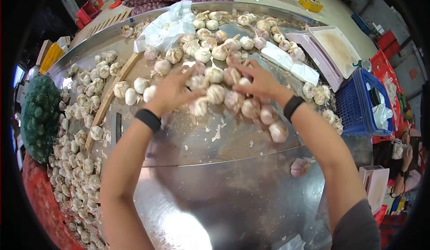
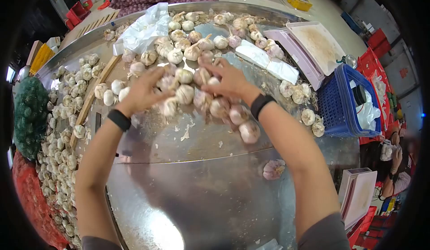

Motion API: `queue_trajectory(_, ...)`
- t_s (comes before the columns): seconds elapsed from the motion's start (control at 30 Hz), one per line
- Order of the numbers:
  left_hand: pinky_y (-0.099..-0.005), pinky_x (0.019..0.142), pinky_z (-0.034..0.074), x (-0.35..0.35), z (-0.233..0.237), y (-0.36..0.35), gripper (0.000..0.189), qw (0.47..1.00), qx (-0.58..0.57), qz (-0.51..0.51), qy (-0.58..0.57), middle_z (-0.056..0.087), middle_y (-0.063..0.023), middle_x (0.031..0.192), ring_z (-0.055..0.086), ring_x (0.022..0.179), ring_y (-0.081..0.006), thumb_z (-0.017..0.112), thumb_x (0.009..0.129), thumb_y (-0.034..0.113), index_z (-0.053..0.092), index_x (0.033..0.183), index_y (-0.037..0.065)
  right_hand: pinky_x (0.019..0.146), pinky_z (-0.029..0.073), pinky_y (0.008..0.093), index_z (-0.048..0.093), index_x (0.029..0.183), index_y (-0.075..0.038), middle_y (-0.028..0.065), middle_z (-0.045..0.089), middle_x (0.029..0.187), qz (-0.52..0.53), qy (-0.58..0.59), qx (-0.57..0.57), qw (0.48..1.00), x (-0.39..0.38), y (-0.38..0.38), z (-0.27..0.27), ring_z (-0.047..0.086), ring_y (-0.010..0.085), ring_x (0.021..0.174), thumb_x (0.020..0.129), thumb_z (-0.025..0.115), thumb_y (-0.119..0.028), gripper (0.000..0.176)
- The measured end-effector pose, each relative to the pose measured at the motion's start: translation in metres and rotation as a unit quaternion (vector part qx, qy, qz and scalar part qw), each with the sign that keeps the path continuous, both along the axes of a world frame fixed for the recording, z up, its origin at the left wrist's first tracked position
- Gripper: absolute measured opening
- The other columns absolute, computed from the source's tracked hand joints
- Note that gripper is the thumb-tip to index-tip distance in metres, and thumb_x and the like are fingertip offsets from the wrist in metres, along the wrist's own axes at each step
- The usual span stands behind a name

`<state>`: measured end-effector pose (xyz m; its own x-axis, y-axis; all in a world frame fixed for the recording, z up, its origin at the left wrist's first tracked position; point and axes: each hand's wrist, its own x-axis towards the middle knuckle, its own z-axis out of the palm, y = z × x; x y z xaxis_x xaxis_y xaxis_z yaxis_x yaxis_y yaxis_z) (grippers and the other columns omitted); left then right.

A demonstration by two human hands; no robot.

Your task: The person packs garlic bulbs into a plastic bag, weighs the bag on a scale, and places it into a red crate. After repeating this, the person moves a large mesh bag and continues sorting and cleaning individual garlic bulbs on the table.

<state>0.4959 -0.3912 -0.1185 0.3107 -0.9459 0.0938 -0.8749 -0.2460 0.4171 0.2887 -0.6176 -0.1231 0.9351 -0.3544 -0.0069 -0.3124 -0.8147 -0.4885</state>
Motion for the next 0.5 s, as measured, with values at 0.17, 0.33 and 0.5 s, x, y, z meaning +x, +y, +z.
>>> queue_trajectory(0.17, -0.0463, 0.105, 0.039, -0.054, 0.021, 0.046, 0.076, 0.986, -0.007, -0.143, 0.081, 0.049, -0.0244, 0.136, 0.048, 0.125, -0.0398, 0.061, 0.082, 0.061, 0.045, 0.141, 0.015, 0.095, 0.045, 0.0382, 0.053, 0.135, -0.025, 0.0142, 0.044, 0.134, 0.144, 0.052, 0.103, 0.983, -0.073, 0.031, 0.022, 0.055, 0.0312, 0.112, 0.075, 0.071, -0.055, 0.070)
queue_trajectory(0.33, -0.0437, 0.097, 0.044, 0.018, 0.027, 0.060, 0.052, 0.974, -0.162, 0.156, 0.021, 0.058, -0.0201, 0.124, 0.055, 0.116, -0.0359, 0.067, 0.085, 0.034, 0.055, 0.129, 0.008, 0.097, 0.043, 0.0396, 0.059, 0.122, -0.007, 0.0156, 0.058, 0.123, -0.084, -0.137, 0.282, 0.946, -0.054, -0.029, 0.028, 0.058, 0.0313, 0.111, 0.080, 0.072, -0.041, 0.055)
queue_trajectory(0.5, -0.0420, 0.097, 0.043, 0.122, -0.015, 0.055, 0.060, 0.933, -0.048, 0.343, -0.097, 0.059, -0.0232, 0.120, 0.056, 0.114, -0.0381, 0.057, 0.088, 0.047, 0.053, 0.130, 0.005, 0.098, 0.042, 0.0413, 0.057, 0.122, 0.000, 0.0250, 0.058, 0.124, -0.194, -0.149, -0.024, 0.969, 0.032, -0.129, -0.011, 0.056, 0.0378, 0.115, 0.083, 0.061, -0.055, 0.068)
